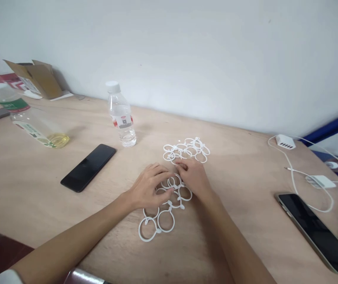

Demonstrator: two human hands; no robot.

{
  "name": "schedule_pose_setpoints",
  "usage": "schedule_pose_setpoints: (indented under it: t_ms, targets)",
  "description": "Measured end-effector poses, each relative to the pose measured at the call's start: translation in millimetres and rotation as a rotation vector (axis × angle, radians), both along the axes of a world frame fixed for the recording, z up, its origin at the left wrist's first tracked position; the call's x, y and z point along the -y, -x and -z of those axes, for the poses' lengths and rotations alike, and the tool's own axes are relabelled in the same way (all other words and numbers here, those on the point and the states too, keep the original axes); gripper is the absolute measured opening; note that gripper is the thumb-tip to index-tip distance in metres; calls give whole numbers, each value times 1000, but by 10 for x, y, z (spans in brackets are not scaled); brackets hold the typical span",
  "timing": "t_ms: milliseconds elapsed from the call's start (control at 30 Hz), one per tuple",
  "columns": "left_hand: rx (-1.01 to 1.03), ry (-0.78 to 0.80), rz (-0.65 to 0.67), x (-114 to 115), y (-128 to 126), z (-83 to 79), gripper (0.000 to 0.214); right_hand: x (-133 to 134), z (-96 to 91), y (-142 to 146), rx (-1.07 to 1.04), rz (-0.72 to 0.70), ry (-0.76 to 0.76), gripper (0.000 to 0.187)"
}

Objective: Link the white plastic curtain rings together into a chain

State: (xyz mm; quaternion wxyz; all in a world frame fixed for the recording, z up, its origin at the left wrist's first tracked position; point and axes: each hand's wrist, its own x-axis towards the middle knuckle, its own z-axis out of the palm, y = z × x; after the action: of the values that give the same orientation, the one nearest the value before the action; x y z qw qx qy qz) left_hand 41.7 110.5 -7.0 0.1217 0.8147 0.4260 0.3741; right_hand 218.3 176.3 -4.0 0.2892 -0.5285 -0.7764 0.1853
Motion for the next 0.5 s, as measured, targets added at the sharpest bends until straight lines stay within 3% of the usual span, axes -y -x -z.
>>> schedule_pose_setpoints:
  t_ms: [133, 500]
  targets:
    - [14, 57, -31, -14, -6, -42, 25, 98, 19, -50, -22, -74, -98, 17]
    - [9, 222, -74, -76, 13, -21, 33, 323, 124, -137, -54, -150, -176, 11]
